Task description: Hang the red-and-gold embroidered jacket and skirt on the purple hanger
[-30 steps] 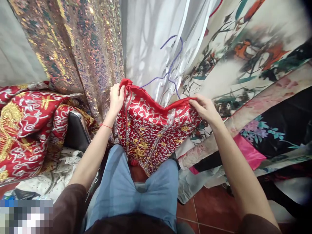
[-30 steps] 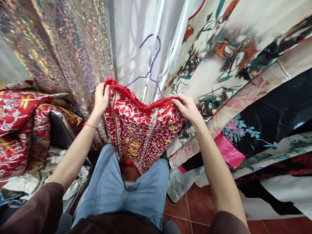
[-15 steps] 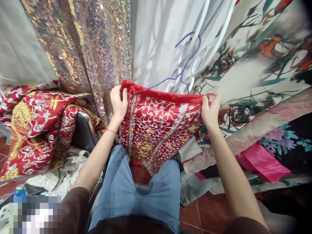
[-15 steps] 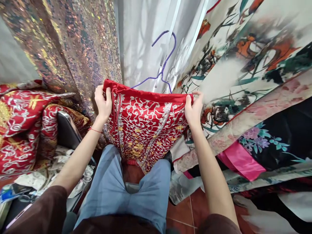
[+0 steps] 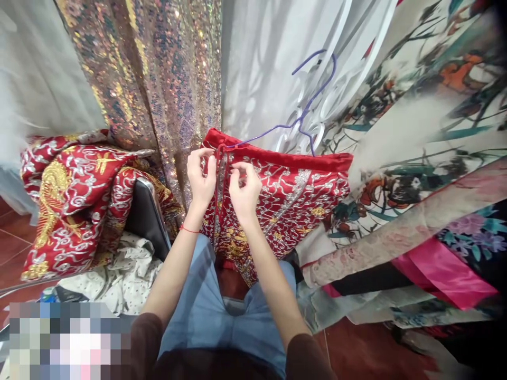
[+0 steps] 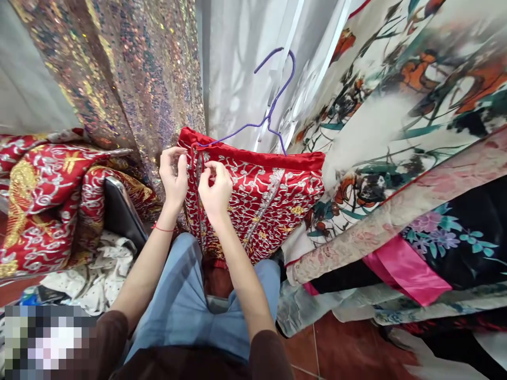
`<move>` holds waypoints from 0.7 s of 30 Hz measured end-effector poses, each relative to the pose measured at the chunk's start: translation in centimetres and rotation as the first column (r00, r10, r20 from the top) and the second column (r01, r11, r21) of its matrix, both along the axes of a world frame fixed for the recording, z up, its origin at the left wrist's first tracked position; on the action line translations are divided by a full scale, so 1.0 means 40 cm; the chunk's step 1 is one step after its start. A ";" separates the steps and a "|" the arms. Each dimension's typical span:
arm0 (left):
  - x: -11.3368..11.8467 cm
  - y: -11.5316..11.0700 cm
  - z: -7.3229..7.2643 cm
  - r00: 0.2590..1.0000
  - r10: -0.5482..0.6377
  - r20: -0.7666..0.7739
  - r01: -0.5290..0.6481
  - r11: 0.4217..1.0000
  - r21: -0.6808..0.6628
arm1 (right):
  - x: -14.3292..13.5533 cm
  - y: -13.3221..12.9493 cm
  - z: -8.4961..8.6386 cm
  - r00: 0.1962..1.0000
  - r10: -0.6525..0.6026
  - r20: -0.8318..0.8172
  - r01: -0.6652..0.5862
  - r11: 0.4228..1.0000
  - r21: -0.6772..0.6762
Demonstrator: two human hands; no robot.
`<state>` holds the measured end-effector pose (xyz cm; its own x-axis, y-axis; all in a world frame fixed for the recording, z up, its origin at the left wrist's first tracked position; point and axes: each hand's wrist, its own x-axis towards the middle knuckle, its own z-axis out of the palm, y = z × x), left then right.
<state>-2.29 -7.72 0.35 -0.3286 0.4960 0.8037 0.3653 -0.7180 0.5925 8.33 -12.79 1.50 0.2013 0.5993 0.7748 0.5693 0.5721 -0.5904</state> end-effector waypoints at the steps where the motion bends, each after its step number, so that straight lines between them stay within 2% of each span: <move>1: -0.007 0.008 0.009 0.995 -0.097 0.025 0.098 0.995 -0.016 | -0.015 0.021 -0.001 1.000 -0.022 0.003 0.022 0.998 -0.058; 4: -0.025 0.037 0.037 0.921 -0.385 0.060 0.389 0.917 -0.082 | -0.029 0.067 0.008 0.993 -0.102 0.059 0.112 0.973 -0.200; 7: -0.036 0.043 0.050 0.854 -0.519 0.021 0.516 0.843 -0.155 | -0.020 0.079 0.018 0.987 -0.109 0.117 0.131 0.971 -0.202; 12: -0.047 0.004 0.023 0.827 -0.549 0.121 0.561 0.818 -0.127 | 0.010 0.071 0.005 0.999 0.020 0.027 -0.019 0.999 -0.051; 14: -0.053 -0.011 0.006 0.824 -0.545 0.158 0.565 0.813 -0.139 | 0.019 0.075 -0.005 0.996 0.081 -0.043 -0.084 0.995 -0.057; 17: -0.068 -0.027 -0.012 0.855 -0.492 0.163 0.512 0.851 -0.116 | 0.029 0.087 -0.008 0.976 0.170 -0.139 -0.187 0.975 -0.119; 20: -0.090 -0.037 -0.021 0.877 -0.480 -0.003 0.471 0.863 -0.183 | 0.045 0.089 0.008 0.954 0.224 -0.200 -0.259 0.951 -0.167; 21: -0.097 -0.038 -0.023 0.894 -0.437 -0.098 0.407 0.884 -0.229 | 0.054 0.085 0.017 0.957 0.213 -0.196 -0.247 0.954 -0.172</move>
<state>-6.16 -9.26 -0.56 0.0577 0.7147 0.6970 0.1447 -0.6968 0.7025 10.48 -9.38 2.17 0.1611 0.7792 0.6057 0.3147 0.5412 -0.7798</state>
